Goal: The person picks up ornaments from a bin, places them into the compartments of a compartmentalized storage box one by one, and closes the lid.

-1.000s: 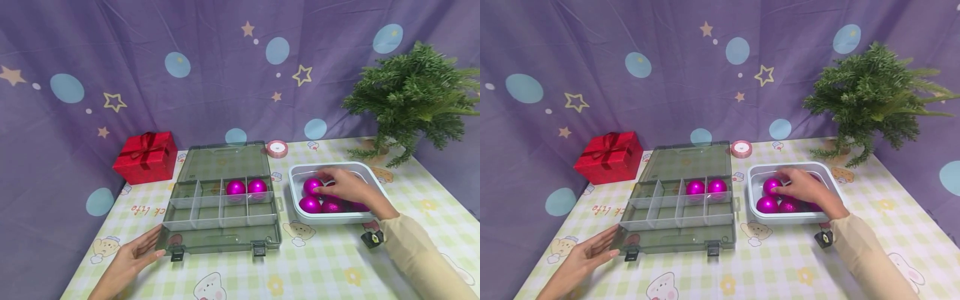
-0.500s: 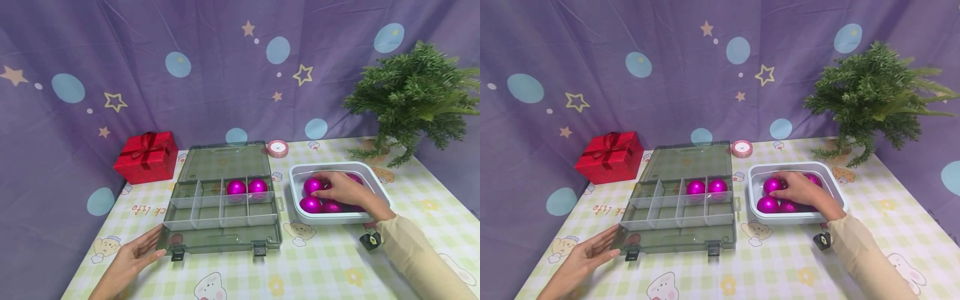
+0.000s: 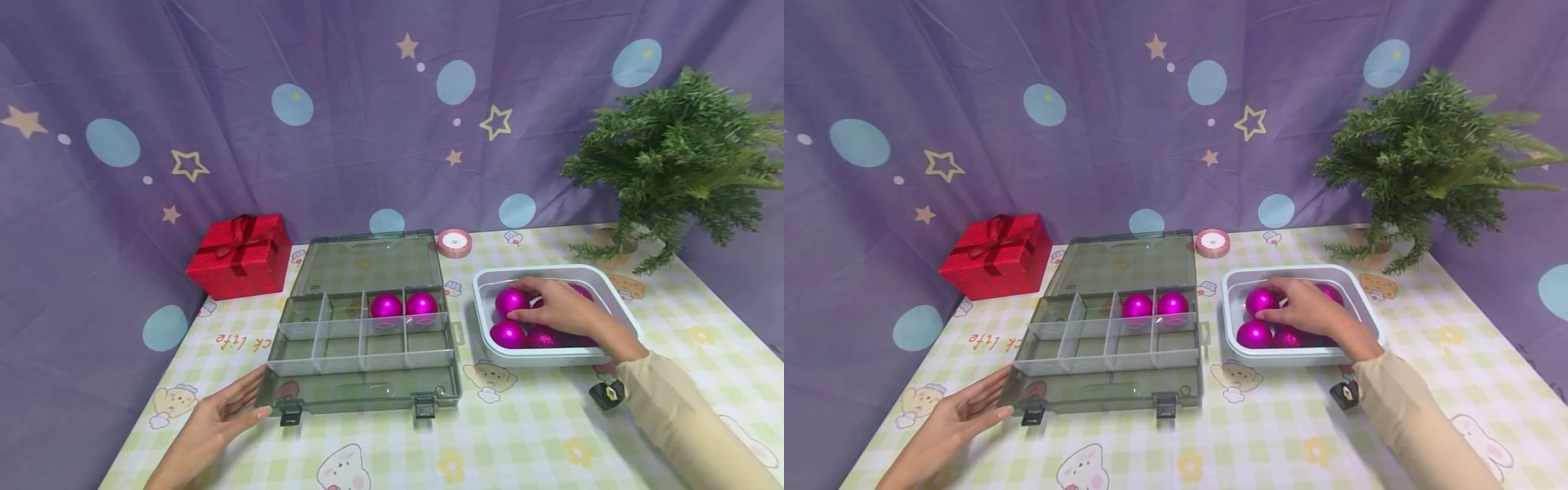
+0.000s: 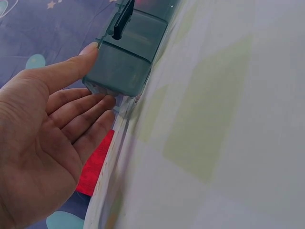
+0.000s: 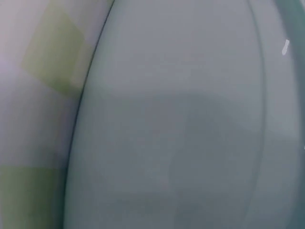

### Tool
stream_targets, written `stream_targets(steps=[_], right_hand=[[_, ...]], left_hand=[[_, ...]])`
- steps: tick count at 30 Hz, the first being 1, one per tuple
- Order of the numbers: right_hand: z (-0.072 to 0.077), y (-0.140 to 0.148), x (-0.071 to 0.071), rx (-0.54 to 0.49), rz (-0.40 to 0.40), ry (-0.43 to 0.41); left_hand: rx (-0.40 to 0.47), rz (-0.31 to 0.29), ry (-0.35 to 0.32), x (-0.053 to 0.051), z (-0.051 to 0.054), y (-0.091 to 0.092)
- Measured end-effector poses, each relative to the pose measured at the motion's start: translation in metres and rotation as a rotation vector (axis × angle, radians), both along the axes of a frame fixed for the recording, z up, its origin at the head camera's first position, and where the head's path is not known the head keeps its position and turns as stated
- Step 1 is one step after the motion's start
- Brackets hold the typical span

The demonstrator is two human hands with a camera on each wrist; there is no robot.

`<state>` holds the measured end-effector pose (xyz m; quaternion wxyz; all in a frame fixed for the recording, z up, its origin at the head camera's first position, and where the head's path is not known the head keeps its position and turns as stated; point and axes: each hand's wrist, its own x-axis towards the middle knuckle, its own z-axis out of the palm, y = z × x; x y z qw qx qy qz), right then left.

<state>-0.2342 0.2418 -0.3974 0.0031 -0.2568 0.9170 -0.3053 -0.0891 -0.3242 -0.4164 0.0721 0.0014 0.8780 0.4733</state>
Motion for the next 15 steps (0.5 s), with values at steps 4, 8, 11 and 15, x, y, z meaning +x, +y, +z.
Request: stream_targets(steps=[4, 8, 11, 15], right_hand=[[0.005, -0.001, 0.001, -0.021, -0.013, -0.006], [0.012, -0.003, 0.001, -0.020, -0.025, 0.009], [0.016, -0.004, 0.002, -0.025, -0.032, 0.017], [0.023, -0.006, 0.004, -0.045, -0.047, 0.019]], left_hand=[[0.002, -0.002, 0.002, 0.000, 0.000, 0.000], [0.005, -0.001, 0.002, 0.000, 0.000, 0.000], [0.010, 0.001, -0.004, 0.000, 0.000, 0.000], [0.017, 0.005, -0.016, 0.000, 0.000, 0.001]])
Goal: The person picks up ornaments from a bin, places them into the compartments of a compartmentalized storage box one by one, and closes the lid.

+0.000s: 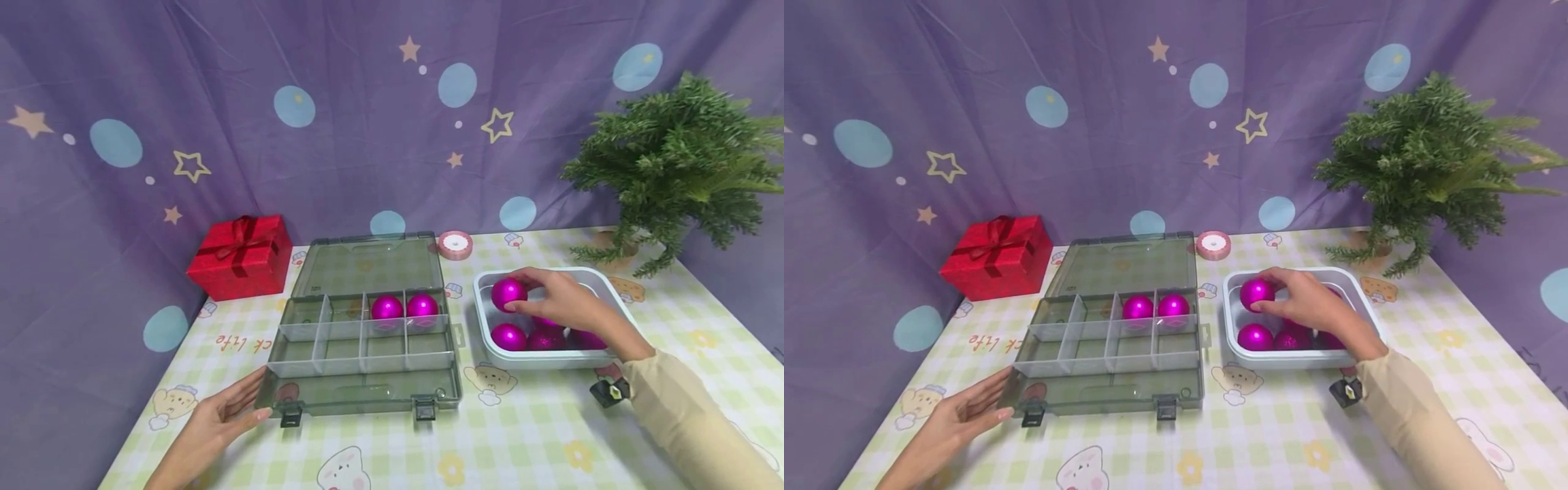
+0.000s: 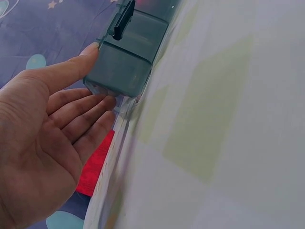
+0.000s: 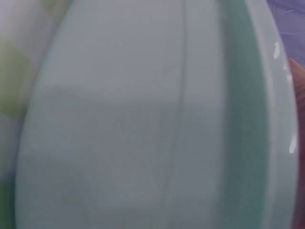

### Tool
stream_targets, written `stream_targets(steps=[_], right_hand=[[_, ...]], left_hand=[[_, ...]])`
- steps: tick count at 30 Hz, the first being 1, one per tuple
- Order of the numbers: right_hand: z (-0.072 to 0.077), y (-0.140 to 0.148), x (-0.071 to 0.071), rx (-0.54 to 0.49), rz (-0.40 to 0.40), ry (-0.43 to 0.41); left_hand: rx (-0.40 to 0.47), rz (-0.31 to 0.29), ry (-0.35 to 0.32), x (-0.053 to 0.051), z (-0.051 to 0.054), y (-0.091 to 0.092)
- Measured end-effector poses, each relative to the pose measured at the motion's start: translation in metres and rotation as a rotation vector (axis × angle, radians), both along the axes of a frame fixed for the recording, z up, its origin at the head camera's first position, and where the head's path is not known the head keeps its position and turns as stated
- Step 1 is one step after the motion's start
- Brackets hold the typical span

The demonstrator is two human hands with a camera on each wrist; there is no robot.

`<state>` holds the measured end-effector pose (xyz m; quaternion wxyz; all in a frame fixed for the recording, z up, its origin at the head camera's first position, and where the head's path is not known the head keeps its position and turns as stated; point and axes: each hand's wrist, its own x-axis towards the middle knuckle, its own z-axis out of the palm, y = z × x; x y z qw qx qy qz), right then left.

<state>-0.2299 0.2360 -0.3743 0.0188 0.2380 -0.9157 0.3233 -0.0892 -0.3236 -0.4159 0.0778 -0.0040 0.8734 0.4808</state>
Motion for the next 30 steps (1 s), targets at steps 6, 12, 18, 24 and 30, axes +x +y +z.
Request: stream_targets(steps=[6, 12, 18, 24, 30], right_hand=[[0.013, -0.004, 0.002, -0.027, 0.020, 0.031], [0.029, -0.012, 0.003, -0.056, 0.048, 0.055], [0.038, -0.027, 0.000, -0.077, 0.078, 0.064], [0.039, -0.047, -0.005, -0.111, 0.133, 0.071], [0.045, -0.067, -0.010, -0.132, 0.175, 0.070]], left_hand=[[0.008, 0.003, -0.001, -0.001, 0.000, 0.001], [0.021, 0.011, -0.014, -0.001, 0.000, 0.001], [0.015, 0.015, -0.024, 0.000, 0.000, 0.000], [0.006, 0.015, -0.026, 0.000, 0.000, 0.000], [0.015, 0.019, -0.048, 0.000, 0.002, 0.001]])
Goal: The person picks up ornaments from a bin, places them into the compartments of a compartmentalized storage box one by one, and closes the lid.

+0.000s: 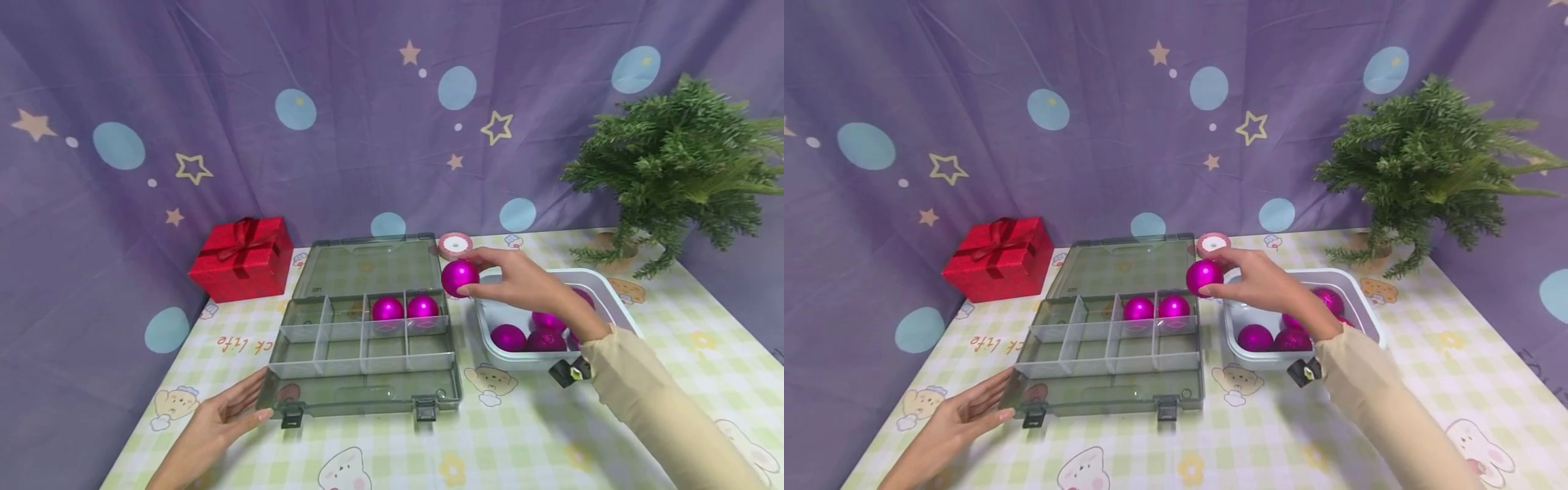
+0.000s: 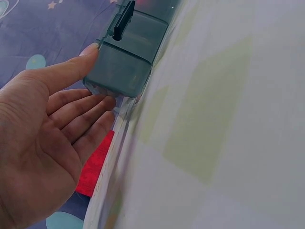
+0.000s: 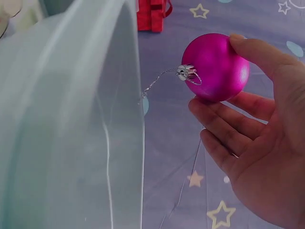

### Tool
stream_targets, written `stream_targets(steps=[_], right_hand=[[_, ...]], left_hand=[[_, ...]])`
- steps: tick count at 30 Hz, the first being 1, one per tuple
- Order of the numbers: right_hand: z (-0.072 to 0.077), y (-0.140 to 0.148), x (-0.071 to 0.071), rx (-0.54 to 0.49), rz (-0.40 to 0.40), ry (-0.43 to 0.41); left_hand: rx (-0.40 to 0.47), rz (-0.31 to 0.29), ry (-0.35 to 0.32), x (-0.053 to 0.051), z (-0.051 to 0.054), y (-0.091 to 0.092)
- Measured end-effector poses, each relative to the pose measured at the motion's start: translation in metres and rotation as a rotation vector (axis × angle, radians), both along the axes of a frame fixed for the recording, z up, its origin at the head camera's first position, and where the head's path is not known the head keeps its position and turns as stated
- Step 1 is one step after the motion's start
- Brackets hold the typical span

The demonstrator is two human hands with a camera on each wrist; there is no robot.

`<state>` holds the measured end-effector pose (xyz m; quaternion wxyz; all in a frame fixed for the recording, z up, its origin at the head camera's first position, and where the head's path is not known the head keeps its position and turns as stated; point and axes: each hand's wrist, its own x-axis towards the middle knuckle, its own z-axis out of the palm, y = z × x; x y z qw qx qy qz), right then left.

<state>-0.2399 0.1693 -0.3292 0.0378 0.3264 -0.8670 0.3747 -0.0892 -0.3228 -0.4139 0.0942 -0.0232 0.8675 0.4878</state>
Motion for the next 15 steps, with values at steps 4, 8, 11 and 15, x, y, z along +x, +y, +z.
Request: stream_targets(steps=[4, 8, 11, 15], right_hand=[[0.001, -0.012, -0.003, -0.007, 0.001, -0.013], [0.002, -0.024, -0.004, -0.014, 0.009, -0.025], [0.002, -0.033, -0.006, -0.025, 0.028, -0.034], [0.001, -0.045, -0.010, -0.027, 0.050, -0.030]], left_hand=[[-0.005, 0.001, 0.019, 0.000, 0.000, 0.000], [-0.009, -0.011, 0.038, 0.001, -0.002, -0.001], [-0.004, -0.009, 0.032, 0.001, -0.002, -0.002], [0.000, -0.005, 0.033, 0.001, -0.003, -0.002]])
